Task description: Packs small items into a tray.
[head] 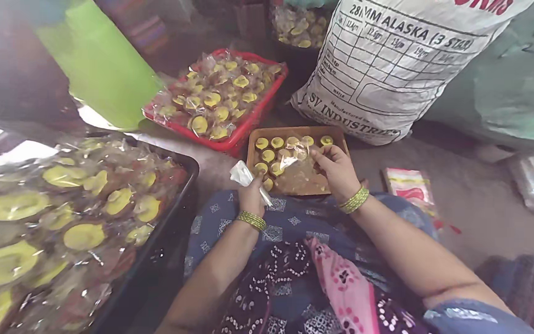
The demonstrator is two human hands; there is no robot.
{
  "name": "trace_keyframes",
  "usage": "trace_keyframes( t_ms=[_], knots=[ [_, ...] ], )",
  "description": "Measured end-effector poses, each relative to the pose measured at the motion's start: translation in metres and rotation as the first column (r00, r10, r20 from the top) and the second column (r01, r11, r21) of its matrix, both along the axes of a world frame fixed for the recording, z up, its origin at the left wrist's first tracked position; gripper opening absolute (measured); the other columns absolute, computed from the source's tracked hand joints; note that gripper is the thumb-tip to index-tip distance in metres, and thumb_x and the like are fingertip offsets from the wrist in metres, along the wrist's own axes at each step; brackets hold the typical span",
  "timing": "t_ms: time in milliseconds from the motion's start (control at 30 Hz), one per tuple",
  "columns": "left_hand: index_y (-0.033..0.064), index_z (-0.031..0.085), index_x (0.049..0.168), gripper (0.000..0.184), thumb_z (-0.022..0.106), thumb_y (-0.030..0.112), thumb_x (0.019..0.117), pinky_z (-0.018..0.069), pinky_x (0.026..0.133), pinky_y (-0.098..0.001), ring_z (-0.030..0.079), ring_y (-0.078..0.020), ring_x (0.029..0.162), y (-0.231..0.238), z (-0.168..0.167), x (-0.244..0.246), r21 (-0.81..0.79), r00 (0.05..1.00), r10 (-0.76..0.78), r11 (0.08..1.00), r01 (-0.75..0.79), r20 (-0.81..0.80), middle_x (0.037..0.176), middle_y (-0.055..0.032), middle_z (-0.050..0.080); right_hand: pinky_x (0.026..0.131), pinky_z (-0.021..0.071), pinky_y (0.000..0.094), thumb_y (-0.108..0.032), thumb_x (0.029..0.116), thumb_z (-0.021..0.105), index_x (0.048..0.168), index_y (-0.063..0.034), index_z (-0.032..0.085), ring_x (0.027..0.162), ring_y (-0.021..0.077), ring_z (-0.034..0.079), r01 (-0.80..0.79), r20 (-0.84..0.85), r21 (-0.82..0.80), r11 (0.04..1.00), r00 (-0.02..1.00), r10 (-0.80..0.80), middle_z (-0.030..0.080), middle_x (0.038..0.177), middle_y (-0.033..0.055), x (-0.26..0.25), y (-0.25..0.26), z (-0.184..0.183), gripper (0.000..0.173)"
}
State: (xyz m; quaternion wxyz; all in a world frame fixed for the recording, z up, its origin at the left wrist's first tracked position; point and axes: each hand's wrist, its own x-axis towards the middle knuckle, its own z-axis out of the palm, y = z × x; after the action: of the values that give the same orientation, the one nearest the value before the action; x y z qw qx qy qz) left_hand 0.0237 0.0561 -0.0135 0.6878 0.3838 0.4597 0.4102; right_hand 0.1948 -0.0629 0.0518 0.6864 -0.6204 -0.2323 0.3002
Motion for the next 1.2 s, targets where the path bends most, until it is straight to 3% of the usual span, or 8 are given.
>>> trace_keyframes(
  t_ms=[67,167,300,400,667,833,1000,1200],
  knots=[
    [-0.0055,0.059,0.124,0.040,0.075,0.013,0.0930,0.0564,0.061,-0.0292,0.063,-0.0140,0.067,-0.008,0.002,-0.002,0.278,0.995,-0.006,0.960,0.034,-0.101,0.088,-0.0095,0.067,0.063,0.0565,0.0273,-0.012,0.0972,0.071,0.101,-0.0017,0.061,0.067,0.0142,0.065,0.003,-0.023,-0.065,0.998,1.000,-0.004,0.068,0.080,0.0081,0.001,0.000,-0.004,0.016],
    [-0.0089,0.063,0.114,0.056,0.092,0.017,0.0745,0.0633,0.084,-0.0337,0.072,-0.0153,0.088,-0.026,0.004,-0.007,0.657,0.976,-0.100,0.725,0.206,-0.195,0.098,-0.0104,0.073,0.065,0.0577,0.0289,-0.014,0.0978,0.070,0.106,0.0000,0.063,0.073,0.0159,0.069,-0.082,-0.049,-0.157,0.984,0.996,0.076,0.072,0.085,0.0091,-0.008,0.002,-0.012,0.018],
    [0.0006,0.072,0.114,0.056,0.088,0.039,0.0770,0.0582,0.095,-0.0363,0.070,-0.0175,0.104,-0.042,0.006,-0.009,0.717,0.842,-0.090,0.482,0.505,-0.532,0.111,-0.0113,0.073,0.066,0.0591,0.0296,-0.016,0.0969,0.071,0.103,-0.0004,0.062,0.074,0.0156,0.070,-0.160,-0.058,-0.208,0.965,0.987,0.151,0.072,0.086,0.0082,-0.024,0.005,-0.017,0.019],
    [0.0023,0.075,0.112,0.040,0.078,0.033,0.0864,0.0598,0.091,-0.0391,0.072,-0.0205,0.099,-0.041,0.006,-0.008,0.715,0.789,0.011,0.430,0.551,-0.615,0.108,-0.0120,0.074,0.064,0.0569,0.0289,-0.014,0.0955,0.070,0.100,-0.0020,0.062,0.071,0.0137,0.067,-0.155,-0.017,-0.230,0.961,0.988,0.155,0.069,0.083,0.0064,-0.029,0.005,-0.020,0.015],
    [0.0041,0.074,0.118,0.033,0.070,0.026,0.0929,0.0584,0.095,-0.0425,0.072,-0.0238,0.106,-0.034,0.006,-0.009,0.677,0.732,0.049,0.426,0.601,-0.680,0.114,-0.0125,0.074,0.065,0.0586,0.0301,-0.013,0.0963,0.070,0.104,-0.0010,0.060,0.077,0.0161,0.072,-0.157,-0.073,-0.237,0.959,0.987,0.144,0.073,0.089,0.0086,-0.029,0.002,-0.016,0.017],
    [0.0073,0.076,0.115,0.041,0.074,0.041,0.0912,0.0574,0.097,-0.0407,0.071,-0.0209,0.110,-0.036,0.010,-0.010,0.657,0.713,0.022,0.410,0.632,-0.700,0.117,-0.0097,0.074,0.064,0.0594,0.0302,-0.012,0.0964,0.069,0.104,-0.0002,0.061,0.072,0.0150,0.069,-0.157,-0.074,-0.241,0.958,0.987,0.143,0.069,0.086,0.0084,-0.030,0.001,-0.015,0.016],
    [0.0027,0.076,0.111,0.030,0.071,0.023,0.0899,0.0600,0.090,-0.0442,0.074,-0.0247,0.100,-0.039,0.009,-0.011,0.675,0.711,0.080,0.401,0.619,-0.699,0.109,-0.0124,0.076,0.066,0.0606,0.0311,-0.013,0.0958,0.070,0.103,-0.0004,0.060,0.076,0.0160,0.071,-0.149,-0.052,-0.250,0.957,0.989,0.141,0.070,0.088,0.0088,-0.030,0.001,-0.015,0.017],
    [-0.0011,0.068,0.117,0.046,0.079,0.035,0.0896,0.0587,0.089,-0.0365,0.071,-0.0141,0.092,-0.025,0.015,-0.006,0.278,0.738,-0.263,0.807,0.522,-0.622,0.101,-0.0104,0.073,0.074,0.0618,0.0341,-0.023,0.0967,0.072,0.110,-0.0025,0.061,0.085,0.0185,0.074,-0.257,-0.069,-0.273,0.927,0.966,0.248,0.075,0.099,0.0090,-0.026,0.002,-0.022,0.027]
  ],
)
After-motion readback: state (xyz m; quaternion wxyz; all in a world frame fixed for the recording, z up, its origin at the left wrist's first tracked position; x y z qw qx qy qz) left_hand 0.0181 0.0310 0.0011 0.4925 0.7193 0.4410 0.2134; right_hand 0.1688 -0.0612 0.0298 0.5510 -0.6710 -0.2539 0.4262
